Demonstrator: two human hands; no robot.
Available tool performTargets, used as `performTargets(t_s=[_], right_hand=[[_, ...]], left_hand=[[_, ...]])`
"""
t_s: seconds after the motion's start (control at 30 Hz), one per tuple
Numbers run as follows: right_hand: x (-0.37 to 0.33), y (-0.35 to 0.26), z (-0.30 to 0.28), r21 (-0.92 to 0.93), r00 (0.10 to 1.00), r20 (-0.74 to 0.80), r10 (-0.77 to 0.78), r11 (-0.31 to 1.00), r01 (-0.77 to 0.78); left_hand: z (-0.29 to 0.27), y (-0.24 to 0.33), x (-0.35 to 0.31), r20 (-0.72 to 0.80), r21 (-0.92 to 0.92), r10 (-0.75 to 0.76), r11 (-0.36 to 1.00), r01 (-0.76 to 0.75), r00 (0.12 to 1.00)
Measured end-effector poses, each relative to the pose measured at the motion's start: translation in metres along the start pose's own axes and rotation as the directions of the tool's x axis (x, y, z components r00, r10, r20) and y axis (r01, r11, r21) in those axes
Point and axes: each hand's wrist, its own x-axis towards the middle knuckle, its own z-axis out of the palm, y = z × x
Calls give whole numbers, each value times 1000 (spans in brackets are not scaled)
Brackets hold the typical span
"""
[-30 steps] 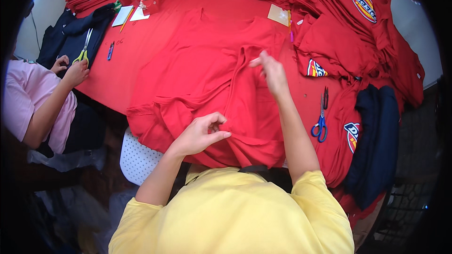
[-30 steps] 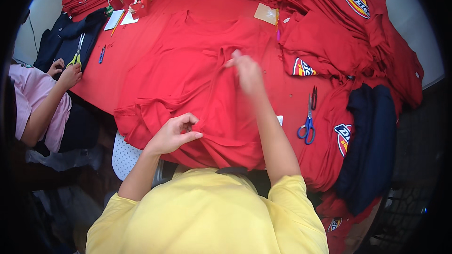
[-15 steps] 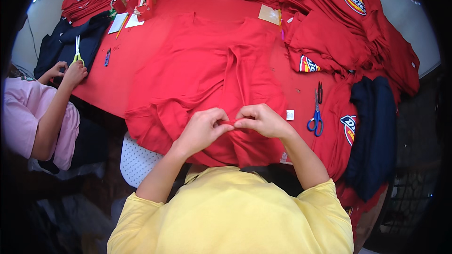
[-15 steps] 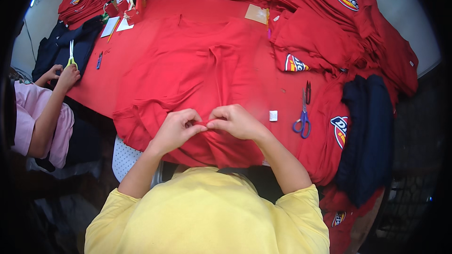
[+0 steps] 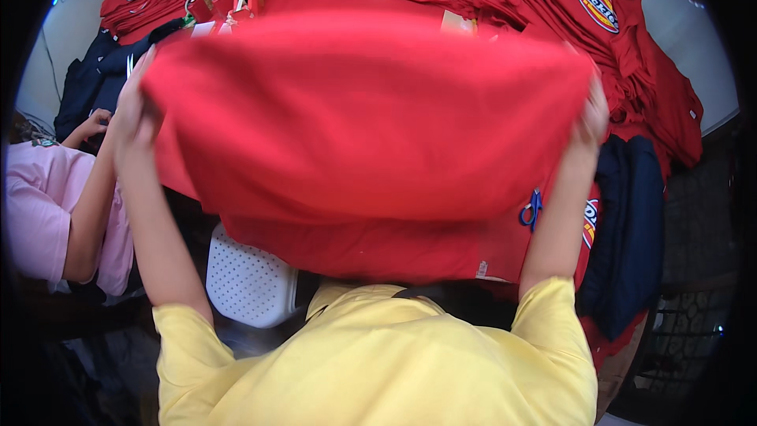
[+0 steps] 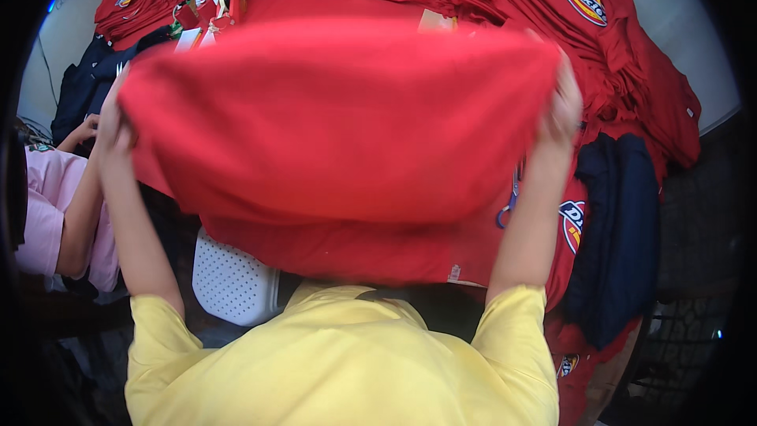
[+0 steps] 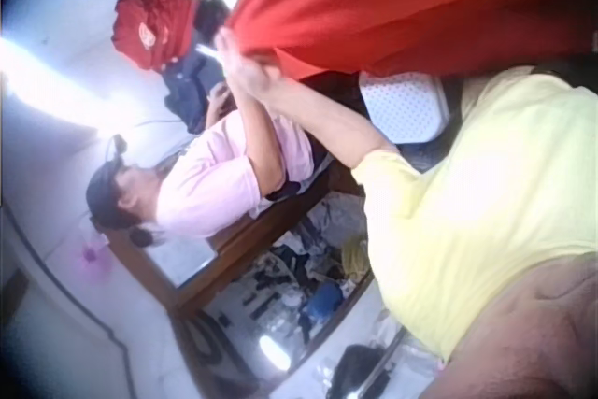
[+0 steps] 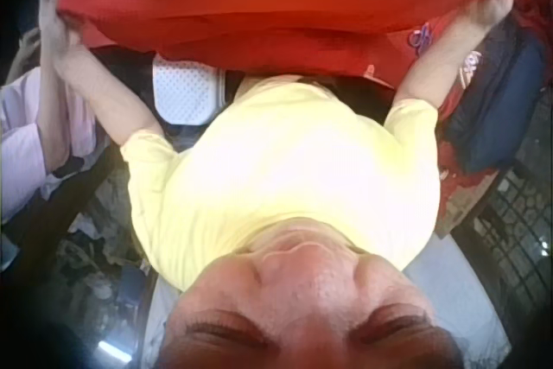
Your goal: The person picks up and folds red t-shirts from a large pile on a table, occasionally using shears to trim loose threads.
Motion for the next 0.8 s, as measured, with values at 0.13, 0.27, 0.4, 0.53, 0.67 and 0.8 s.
performTargets(t_s=[0.13,0.27,0.4,0.53,0.67,0.8], right_hand=[[62,81,-23,-680,970,-240,36,707,-194],[-33,110,-19,-884,883,-120,454,356,-304],[-106,86,-11,-830,782,-72,619,398,-392],[-103,61,2,-495,869,-240,432,716,-492],[-90,55,10,-616,823,-345,451,553,-561],[-124,87,-32,-729,826,-317,466,437,-527]], left_hand=[[-1,-87,68,-55,-204,-243,952,228,968],[-4,-149,-36,-134,544,-482,694,471,866],[-27,-122,-78,59,682,-565,625,380,823],[-24,-84,-95,-136,318,-341,874,366,930],[-47,-82,-90,-51,287,-277,916,280,959],[-65,-121,-97,-29,412,-407,828,382,913]])
